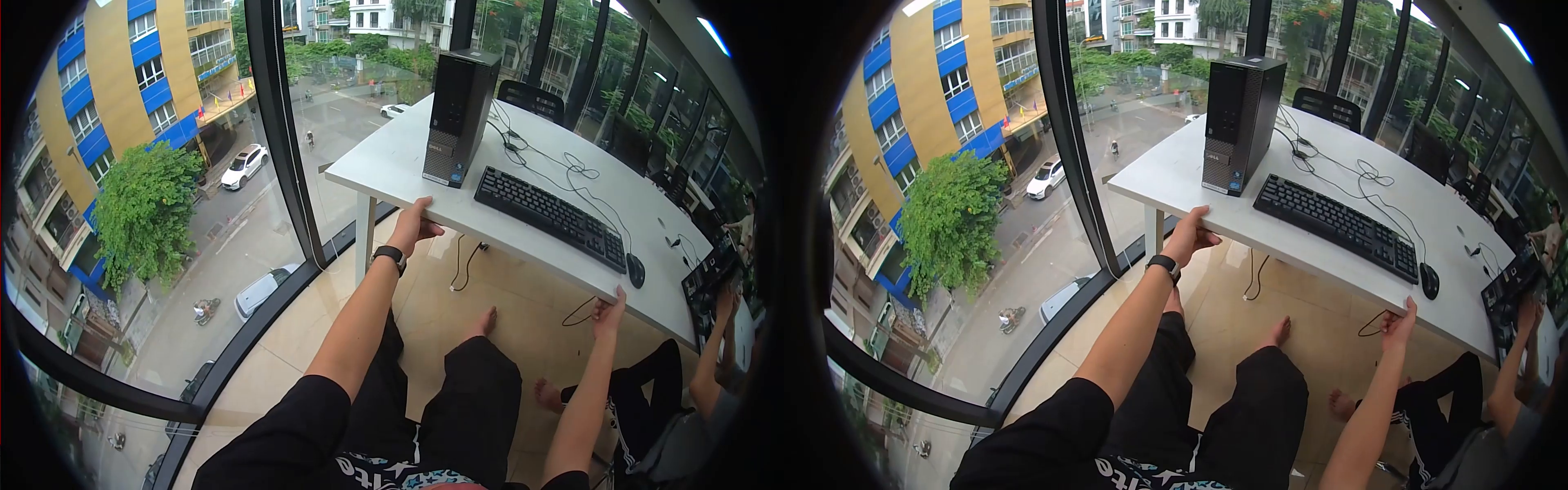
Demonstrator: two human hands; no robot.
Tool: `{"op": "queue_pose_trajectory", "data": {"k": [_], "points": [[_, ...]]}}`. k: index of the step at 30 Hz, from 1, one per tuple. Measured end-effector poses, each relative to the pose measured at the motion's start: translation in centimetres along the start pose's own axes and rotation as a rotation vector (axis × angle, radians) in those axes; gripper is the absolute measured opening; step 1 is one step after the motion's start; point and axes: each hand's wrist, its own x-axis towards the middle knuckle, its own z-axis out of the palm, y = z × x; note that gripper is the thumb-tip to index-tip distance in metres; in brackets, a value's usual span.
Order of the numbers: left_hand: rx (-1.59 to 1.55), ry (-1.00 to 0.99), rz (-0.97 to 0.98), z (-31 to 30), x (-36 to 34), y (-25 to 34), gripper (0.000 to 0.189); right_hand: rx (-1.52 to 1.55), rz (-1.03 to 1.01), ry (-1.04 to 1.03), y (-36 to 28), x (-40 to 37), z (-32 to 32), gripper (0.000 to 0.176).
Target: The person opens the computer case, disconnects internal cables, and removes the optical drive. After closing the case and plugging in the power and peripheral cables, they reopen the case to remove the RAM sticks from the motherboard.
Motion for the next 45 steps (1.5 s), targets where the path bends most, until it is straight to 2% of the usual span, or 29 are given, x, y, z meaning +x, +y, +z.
{"op": "queue_pose_trajectory", "data": {"k": [2,4,7,13,16,26,28,30,31,32,33,34,35,36,37,39,40,41,43,44,45], "points": [[-0.046,0.057,0.057,0.4,0.1,-0.3,0.055,-0.009,-0.033,0.013,0.4,0.9,0.4,0.054],[-0.059,0.037,0.1,0.4,0.3,-0.7,0.053,0.049,-0.113,0.061,0.9,0.4,0.9,0.055],[-0.043,0.019,0.11,0.4,0.2,-0.7,0.051,0.049,-0.124,0.101,0.6,-0.3,1.1,0.054],[-0.02,0.037,0.08,0.4,0.0,-0.6,0.05,0.004,-0.106,0.045,0.7,-0.4,0.2,0.052],[-0.047,0.078,0.103,0.7,0.2,-0.5,0.052,-0.009,-0.115,0.079,0.7,-1.3,1.7,0.052],[0.033,0.031,0.061,0.4,-0.1,-0.2,0.055,0.033,-0.107,0.148,1.1,-1.2,1.0,0.051],[0.02,0.023,0.046,0.1,-0.7,-0.3,0.058,0.046,-0.126,0.095,0.8,-1.3,0.8,0.051],[0.362,-0.147,0.035,-0.9,-1.2,-1.1,0.063,0.028,-0.131,0.117,0.3,-2.2,1.9,0.051],[0.97,-0.18,0.21,0.4,-3.2,1.1,0.053,0.031,-0.128,0.14,-0.3,-2.6,2.3,0.052],[0.938,-0.155,0.181,1.2,-4.4,2.6,0.053,-0.078,-0.037,0.018,-0.7,-2.8,1.0,0.054],[1.121,-0.337,0.632,2.0,-5.1,3.9,0.038,-0.184,0.063,-0.099,-1.1,-3.0,-0.3,0.057],[1.28,-0.516,1.103,2.6,-5.1,4.5,0.023,-0.22,0.081,-0.114,-2.4,-3.8,0.2,0.057],[1.154,-0.524,1.184,3.3,-4.6,4.4,0.015,-0.565,0.111,-0.214,-4.3,-5.5,1.4,0.056],[1.158,-0.502,1.154,3.8,-3.5,4.5,0.015,-0.901,0.144,-0.315,-5.9,-6.8,2.2,0.055],[1.272,-0.562,1.204,4.2,-2.1,4.7,0.019,-0.911,0.169,-0.331,-7.1,-7.1,2.7,0.055],[1.399,-0.628,1.242,5.4,-0.4,4.2,0.025,-0.98,-0.351,-0.511,-9.1,-6.4,4.8,0.044],[1.398,-0.576,1.31,6.0,0.5,3.5,0.032,-0.796,-0.45,-0.466,-9.9,-5.8,6.1,0.031],[1.391,-0.529,1.378,6.4,1.0,3.0,0.039,-0.728,-0.572,-0.4,-10.2,-4.8,7.1,0.026],[1.454,-0.531,1.335,6.8,1.0,2.5,0.042,-0.818,-0.728,-0.102,-8.7,-3.2,10.2,0.02],[1.514,-0.52,1.305,6.9,1.0,2.4,0.044,-0.814,-0.72,-0.103,-7.9,-2.3,10.8,0.02],[1.519,-0.525,1.299,6.8,1.1,2.3,0.044,-1.04,-0.894,-0.089,-7.2,-1.4,11.5,0.023]]}}
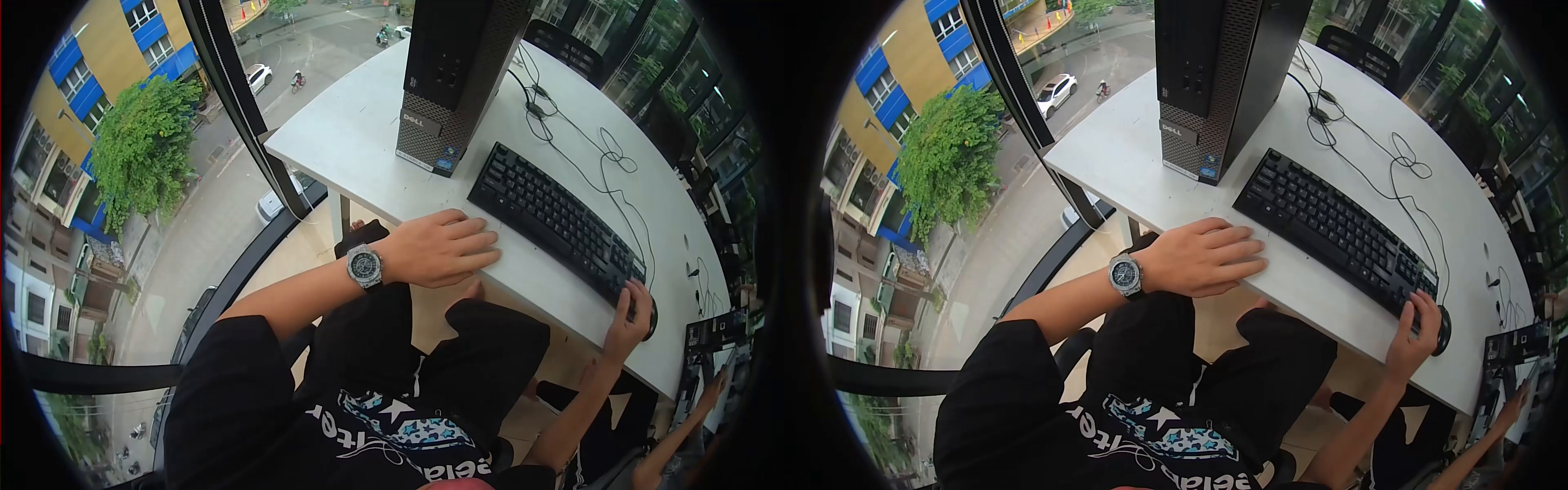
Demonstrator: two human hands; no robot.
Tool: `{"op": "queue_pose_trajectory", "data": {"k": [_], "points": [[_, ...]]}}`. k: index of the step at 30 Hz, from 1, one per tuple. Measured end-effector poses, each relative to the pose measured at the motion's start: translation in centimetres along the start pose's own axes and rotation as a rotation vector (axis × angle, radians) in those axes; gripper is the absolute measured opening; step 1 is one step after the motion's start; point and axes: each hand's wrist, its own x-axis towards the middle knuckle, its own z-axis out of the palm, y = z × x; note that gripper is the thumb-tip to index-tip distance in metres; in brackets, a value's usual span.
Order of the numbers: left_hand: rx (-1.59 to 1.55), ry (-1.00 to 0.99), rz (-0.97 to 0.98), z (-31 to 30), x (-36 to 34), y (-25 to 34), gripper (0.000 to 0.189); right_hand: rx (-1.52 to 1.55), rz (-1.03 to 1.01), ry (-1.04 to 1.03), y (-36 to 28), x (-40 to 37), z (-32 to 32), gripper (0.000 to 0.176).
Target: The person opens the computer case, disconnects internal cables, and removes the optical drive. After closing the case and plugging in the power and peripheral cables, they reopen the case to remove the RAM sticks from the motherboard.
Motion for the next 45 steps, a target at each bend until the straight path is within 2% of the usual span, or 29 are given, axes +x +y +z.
{"op": "queue_pose_trajectory", "data": {"k": [1,2,4,7,36,45], "points": [[-0.003,0.025,-0.016,0.1,-0.1,0.1,0.046,-0.236,-0.162,-0.007,0.0,0.2,0.8,0.029],[-0.008,0.052,-0.039,0.3,-0.1,0.2,0.047,-0.235,-0.163,-0.018,0.0,0.3,1.2,0.029],[-0.002,0.063,-0.057,0.5,-0.2,0.2,0.046,-0.295,-0.114,-0.138,-1.2,0.2,1.8,0.044],[0.049,0.083,-0.051,0.5,-0.1,0.2,0.043,-0.28,-0.045,-0.239,-0.7,0.2,1.6,0.049],[0.098,0.128,-0.035,1.7,0.0,0.1,0.043,-0.275,0.016,-0.21,-0.7,-0.1,1.7,0.049],[0.119,0.138,-0.062,1.8,0.0,0.3,0.037,-0.293,-0.004,-0.217,-0.7,0.0,1.5,0.049]]}}
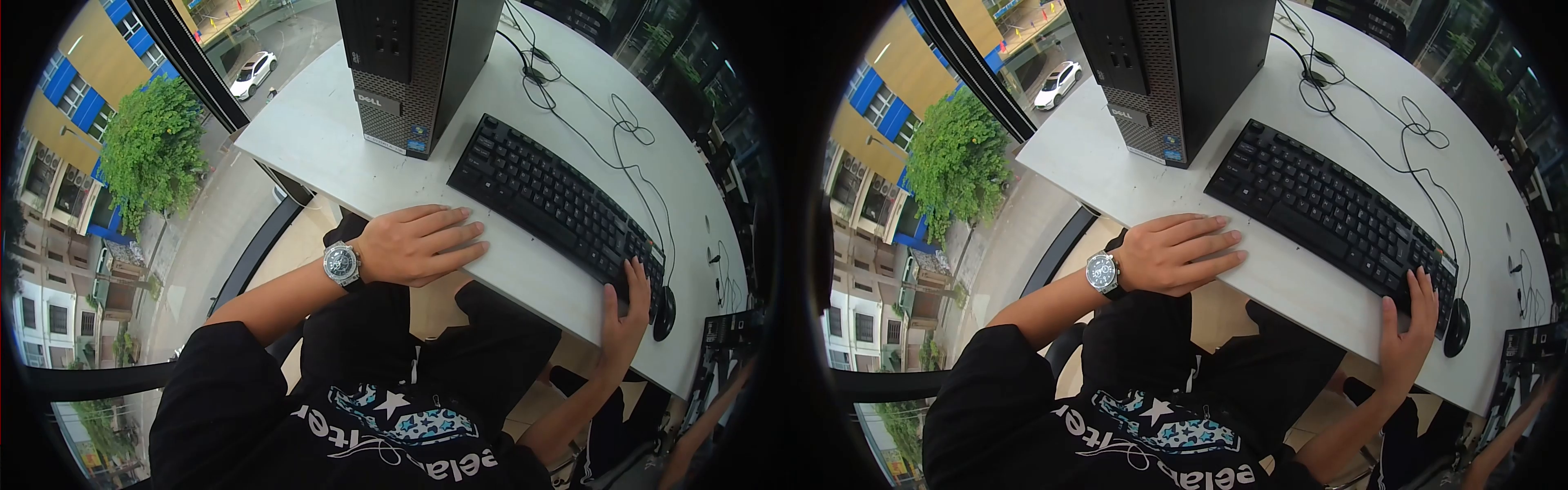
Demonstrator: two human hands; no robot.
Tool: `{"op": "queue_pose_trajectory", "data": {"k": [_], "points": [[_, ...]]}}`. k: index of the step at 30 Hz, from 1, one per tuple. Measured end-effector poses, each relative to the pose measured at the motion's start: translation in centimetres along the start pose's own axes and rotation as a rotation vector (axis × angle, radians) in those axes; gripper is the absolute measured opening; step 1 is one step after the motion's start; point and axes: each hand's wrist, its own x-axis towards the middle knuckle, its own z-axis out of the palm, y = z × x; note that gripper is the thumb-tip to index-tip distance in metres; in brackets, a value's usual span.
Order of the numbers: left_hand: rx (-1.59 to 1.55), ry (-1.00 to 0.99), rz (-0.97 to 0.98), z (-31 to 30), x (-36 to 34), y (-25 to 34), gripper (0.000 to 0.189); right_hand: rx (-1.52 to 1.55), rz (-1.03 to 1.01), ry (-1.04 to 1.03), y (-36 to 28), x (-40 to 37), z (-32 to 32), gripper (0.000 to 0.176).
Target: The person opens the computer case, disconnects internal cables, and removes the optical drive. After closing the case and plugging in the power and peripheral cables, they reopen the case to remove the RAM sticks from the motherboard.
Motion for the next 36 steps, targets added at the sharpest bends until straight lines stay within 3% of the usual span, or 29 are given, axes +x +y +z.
{"op": "queue_pose_trajectory", "data": {"k": [15,24,36], "points": [[-0.031,0.046,0.055,-0.1,0.8,0.1,0.042,0.092,0.019,0.128,-0.2,-0.3,-0.5,0.038],[0.026,-0.003,0.003,-0.7,1.0,0.4,0.042,0.127,-0.004,0.128,-0.2,-0.3,-0.7,0.039],[-0.031,0.152,-0.141,-0.7,1.4,1.8,0.037,0.081,-0.105,0.227,0.6,-0.5,-0.4,0.04]]}}
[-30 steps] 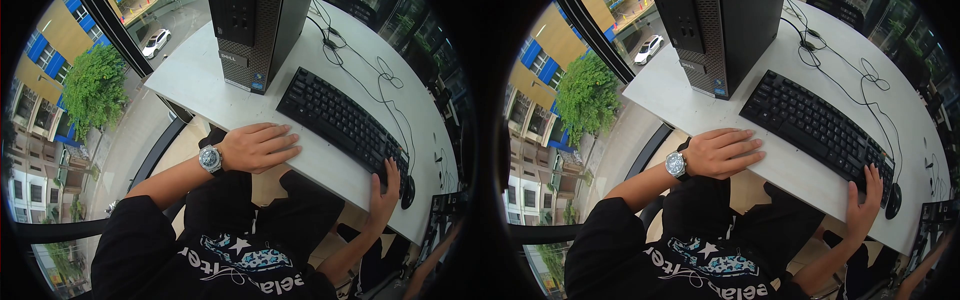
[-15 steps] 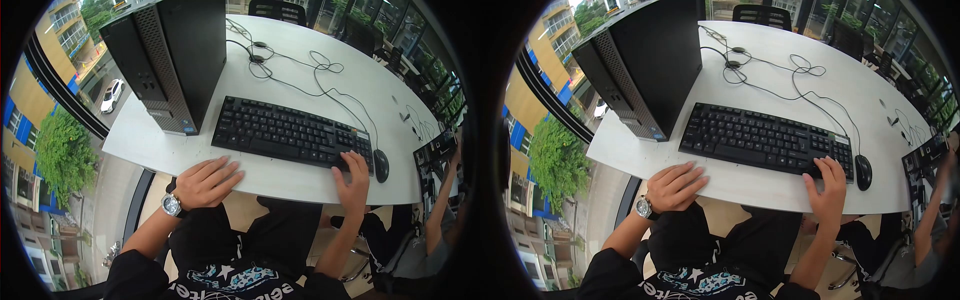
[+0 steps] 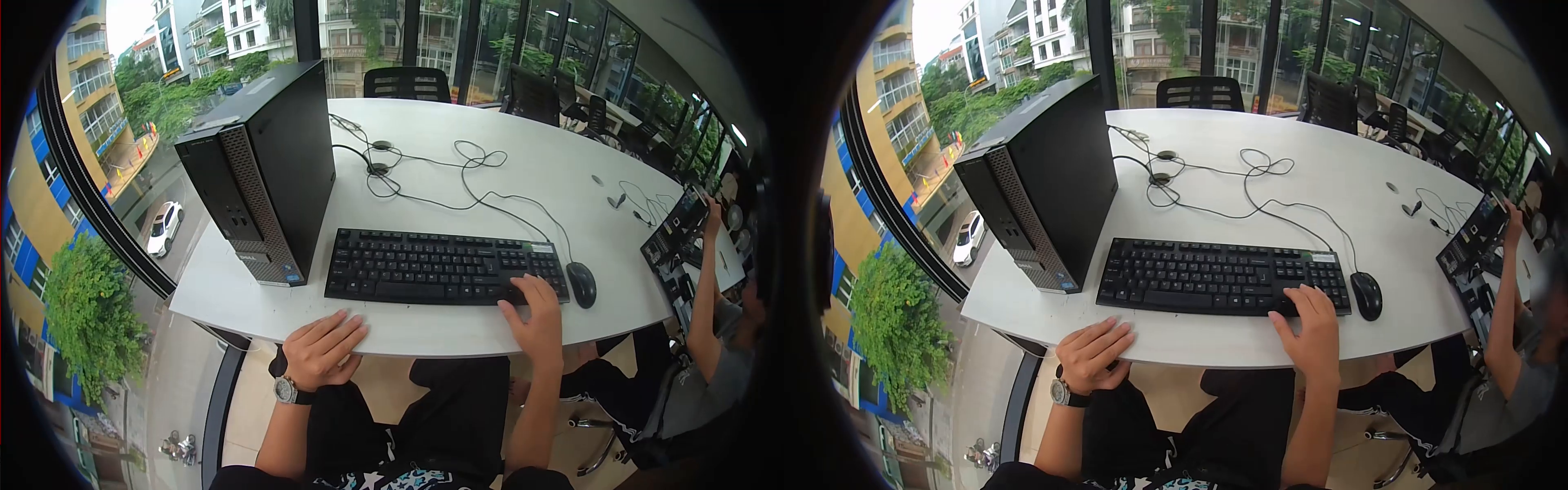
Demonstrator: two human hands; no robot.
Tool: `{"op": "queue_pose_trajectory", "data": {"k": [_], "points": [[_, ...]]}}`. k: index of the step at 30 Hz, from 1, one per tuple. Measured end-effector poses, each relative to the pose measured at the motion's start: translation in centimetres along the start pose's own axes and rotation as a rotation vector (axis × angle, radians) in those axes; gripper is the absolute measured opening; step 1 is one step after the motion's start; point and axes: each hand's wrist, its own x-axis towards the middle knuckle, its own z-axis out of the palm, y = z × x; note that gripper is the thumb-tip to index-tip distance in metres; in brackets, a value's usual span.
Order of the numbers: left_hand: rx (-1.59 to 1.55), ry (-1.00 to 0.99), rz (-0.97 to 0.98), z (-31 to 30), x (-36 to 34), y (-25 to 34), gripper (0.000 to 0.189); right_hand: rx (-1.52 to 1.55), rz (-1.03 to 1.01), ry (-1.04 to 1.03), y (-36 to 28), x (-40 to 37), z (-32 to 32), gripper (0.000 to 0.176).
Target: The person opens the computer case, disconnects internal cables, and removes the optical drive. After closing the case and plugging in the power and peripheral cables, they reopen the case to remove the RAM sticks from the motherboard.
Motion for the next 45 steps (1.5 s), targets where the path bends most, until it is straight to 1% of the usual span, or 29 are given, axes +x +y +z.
{"op": "queue_pose_trajectory", "data": {"k": [4,6,10,12,13,15,16,17,18,19,21,24,25,26,28,29,30,31,32,34,35,36,37,38,40,41,42,43,45], "points": [[0.002,0.002,0.031,0.0,-0.5,-0.1,0.041,0.009,0.005,0.009,-0.3,-0.2,-0.3,0.041],[0.002,0.035,0.044,0.0,-0.2,-0.1,0.036,0.1,0.107,-0.062,-0.7,0.0,-0.8,0.044],[0.01,0.039,0.058,-0.2,-0.2,0.1,0.036,0.067,0.115,-0.062,-0.9,-0.1,-1.1,0.047],[0.005,0.037,0.032,-0.2,-0.2,0.2,0.036,-0.055,0.048,-0.078,-0.5,-0.1,-0.8,0.053],[0.006,0.023,0.025,-0.3,-0.4,0.2,0.039,-0.052,0.031,-0.088,-0.5,-0.2,-0.7,0.053],[-0.015,0.022,-0.011,-0.4,-0.5,0.2,0.04,-0.05,0.069,-0.152,-0.4,0.0,-0.6,0.057],[-0.045,0.011,-0.019,-0.6,-0.7,0.2,0.042,-0.044,0.026,-0.188,-0.3,0.0,-0.6,0.057],[-0.08,0.0,-0.07,-0.7,-1.0,0.6,0.045,-0.086,0.023,-0.195,-0.3,-0.2,-0.7,0.057],[-0.047,-0.004,-0.119,-0.9,-1.5,1.4,0.045,-0.121,0.019,-0.196,-0.4,-0.4,-0.5,0.057],[-0.06,0.0,-0.184,-1.0,-1.6,1.9,0.045,-0.098,-0.02,-0.222,-0.4,-0.3,-0.1,0.057],[-0.137,-0.003,-0.327,-0.7,-2.4,3.2,0.046,-0.12,0.02,-0.218,-0.1,-0.6,-0.2,0.058],[-0.075,0.009,-0.432,0.2,-4.1,5.0,0.049,-0.105,0.027,-0.234,-0.1,-0.6,-0.3,0.059],[-0.133,0.013,-0.476,0.4,-4.5,5.5,0.05,-0.122,0.007,-0.228,0.6,-0.8,0.0,0.059],[-0.082,0.017,-0.502,0.5,-4.3,5.9,0.05,-0.135,-0.016,-0.221,1.3,-0.9,0.4,0.059],[-0.189,0.03,-0.507,-0.1,-4.3,6.1,0.05,-0.149,-0.001,-0.179,0.8,-0.8,0.5,0.06],[-0.163,0.025,-0.521,-0.4,-5.0,5.8,0.05,-0.092,0.006,-0.162,0.0,-0.7,0.3,0.059],[-0.225,0.043,-0.473,-0.5,-5.6,5.4,0.05,-0.045,0.018,-0.141,-0.5,-0.6,0.1,0.058],[-0.294,0.064,-0.422,-0.4,-6.2,5.2,0.049,-0.038,0.007,-0.145,-0.3,-0.7,0.1,0.058],[-0.286,0.069,-0.431,-0.3,-7.3,5.1,0.049,-0.058,0.026,-0.164,0.3,-1.0,0.2,0.057],[-0.287,0.138,-0.316,-0.2,-10.4,4.4,0.049,-0.073,0.025,-0.197,1.7,-1.5,1.0,0.055],[-0.279,0.145,-0.348,0.1,-11.8,3.8,0.049,-0.092,0.019,-0.193,2.4,-1.8,1.1,0.055],[-0.322,0.054,-0.333,0.6,-12.9,3.1,0.048,-0.116,0.004,-0.191,2.8,-1.3,1.3,0.055],[-0.371,-0.035,-0.324,1.2,-14.4,2.6,0.046,-0.197,-0.109,-0.095,1.8,-1.1,1.4,0.047],[-0.368,-0.021,-0.372,2.1,-16.3,2.0,0.046,-0.199,-0.145,-0.131,1.9,-0.7,1.5,0.047],[-0.464,-0.5,-0.479,4.9,-21.5,0.9,0.04,-0.119,0.008,-0.13,2.3,-0.9,1.5,0.05],[-0.502,-0.66,-0.673,7.4,-24.8,0.9,0.036,-0.123,-0.074,-0.099,1.6,-0.8,1.3,0.049],[-0.543,-0.82,-0.858,9.6,-27.2,1.2,0.034,-0.128,-0.091,-0.123,1.7,-0.9,1.3,0.049],[-0.558,-0.808,-0.874,10.8,-27.5,1.1,0.034,-0.152,-0.057,-0.129,2.4,-0.9,1.2,0.049],[-0.459,-1.331,-0.787,13.4,-27.4,1.0,0.037,-0.25,-0.03,-0.147,3.7,-0.9,1.0,0.047]]}}
